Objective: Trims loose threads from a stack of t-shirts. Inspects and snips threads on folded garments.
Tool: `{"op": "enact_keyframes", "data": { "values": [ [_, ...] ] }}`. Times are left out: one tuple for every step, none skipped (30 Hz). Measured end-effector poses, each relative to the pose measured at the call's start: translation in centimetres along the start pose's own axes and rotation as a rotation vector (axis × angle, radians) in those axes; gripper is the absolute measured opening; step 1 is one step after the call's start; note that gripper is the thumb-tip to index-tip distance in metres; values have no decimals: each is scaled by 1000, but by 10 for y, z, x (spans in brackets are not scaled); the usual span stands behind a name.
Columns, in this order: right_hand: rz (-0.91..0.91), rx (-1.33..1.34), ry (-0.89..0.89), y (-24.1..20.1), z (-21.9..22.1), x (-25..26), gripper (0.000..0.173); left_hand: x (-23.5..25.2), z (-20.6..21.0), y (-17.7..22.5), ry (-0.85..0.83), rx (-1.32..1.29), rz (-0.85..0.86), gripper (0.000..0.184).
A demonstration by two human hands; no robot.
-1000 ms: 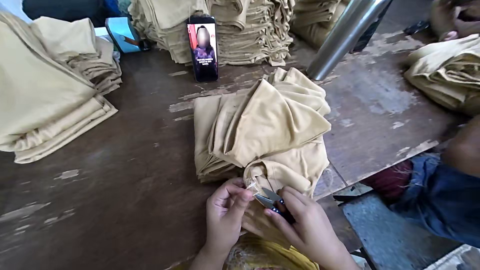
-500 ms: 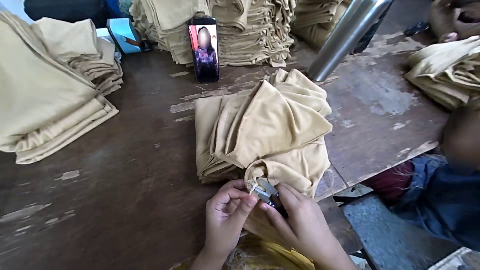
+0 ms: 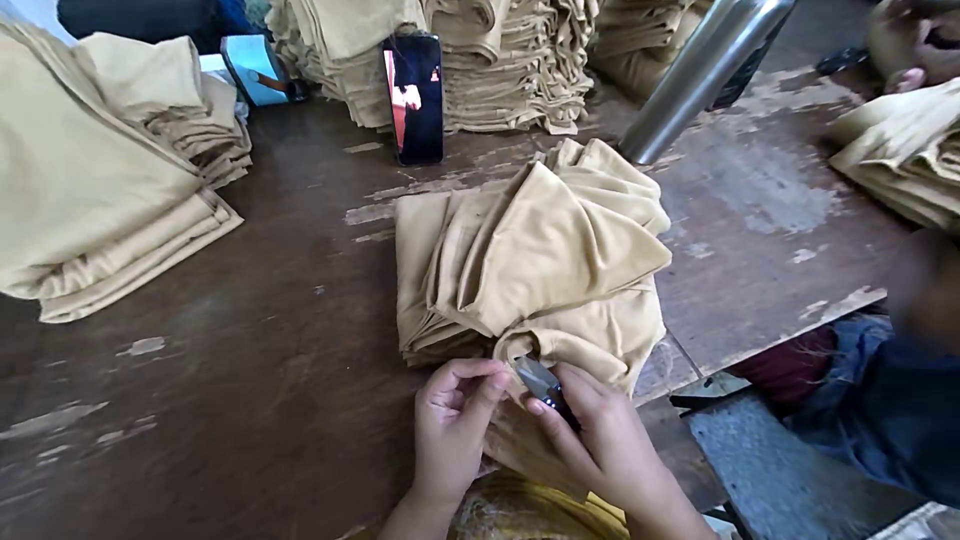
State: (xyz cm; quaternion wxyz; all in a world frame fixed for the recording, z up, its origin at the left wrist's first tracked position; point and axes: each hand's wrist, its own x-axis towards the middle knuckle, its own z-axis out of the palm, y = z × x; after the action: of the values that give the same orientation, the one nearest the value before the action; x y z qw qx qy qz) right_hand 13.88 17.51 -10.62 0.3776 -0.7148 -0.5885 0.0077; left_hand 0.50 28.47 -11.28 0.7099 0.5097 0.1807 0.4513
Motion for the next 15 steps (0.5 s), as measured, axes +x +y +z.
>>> {"op": "enact_keyframes", "data": {
  "values": [
    [-13, -9, 1, 0, 0, -1, 48, -1, 0, 0, 5, -6, 3, 8],
    [-26, -16, 0, 1, 0, -2, 47, -2, 0, 1, 4, -11, 5, 6],
    [-38, -23, -3, 1, 0, -3, 47, -3, -1, 1, 1, -12, 7, 5],
    [-48, -33, -4, 2, 1, -4, 46, -4, -1, 2, -3, -13, 9, 6],
    [-55, -46, -5, 1, 1, -4, 46, -4, -2, 2, -8, -13, 12, 7],
    [-59, -60, -6, 1, 1, -4, 46, -5, -2, 2, -11, -15, 16, 8],
    [-60, -70, -7, 0, 1, -4, 45, -5, -2, 2, -11, -20, 18, 8],
    [-59, -78, -5, -1, 1, -3, 45, -6, -2, 2, -14, -23, 20, 8],
    [-57, -87, 0, -2, 2, -2, 46, -7, -2, 2, -19, -19, 25, 7],
    [-57, -95, 5, -3, 2, 0, 46, -7, -2, 2, -24, -12, 32, 7],
    [-62, -104, 9, -4, 3, 2, 47, -7, -2, 3, -34, -1, 37, 6],
    [-68, -114, 9, -5, 4, 3, 47, -7, -2, 4, -42, 9, 38, 6],
    [-73, -123, 10, -5, 4, 5, 48, -7, -2, 5, -49, 11, 36, 6],
    [-76, -126, 9, -5, 5, 6, 49, -7, -2, 6, -58, 10, 36, 6],
    [-72, -121, 5, -6, 4, 7, 50, -7, -3, 6, -71, 10, 41, 6]
  ]
}}
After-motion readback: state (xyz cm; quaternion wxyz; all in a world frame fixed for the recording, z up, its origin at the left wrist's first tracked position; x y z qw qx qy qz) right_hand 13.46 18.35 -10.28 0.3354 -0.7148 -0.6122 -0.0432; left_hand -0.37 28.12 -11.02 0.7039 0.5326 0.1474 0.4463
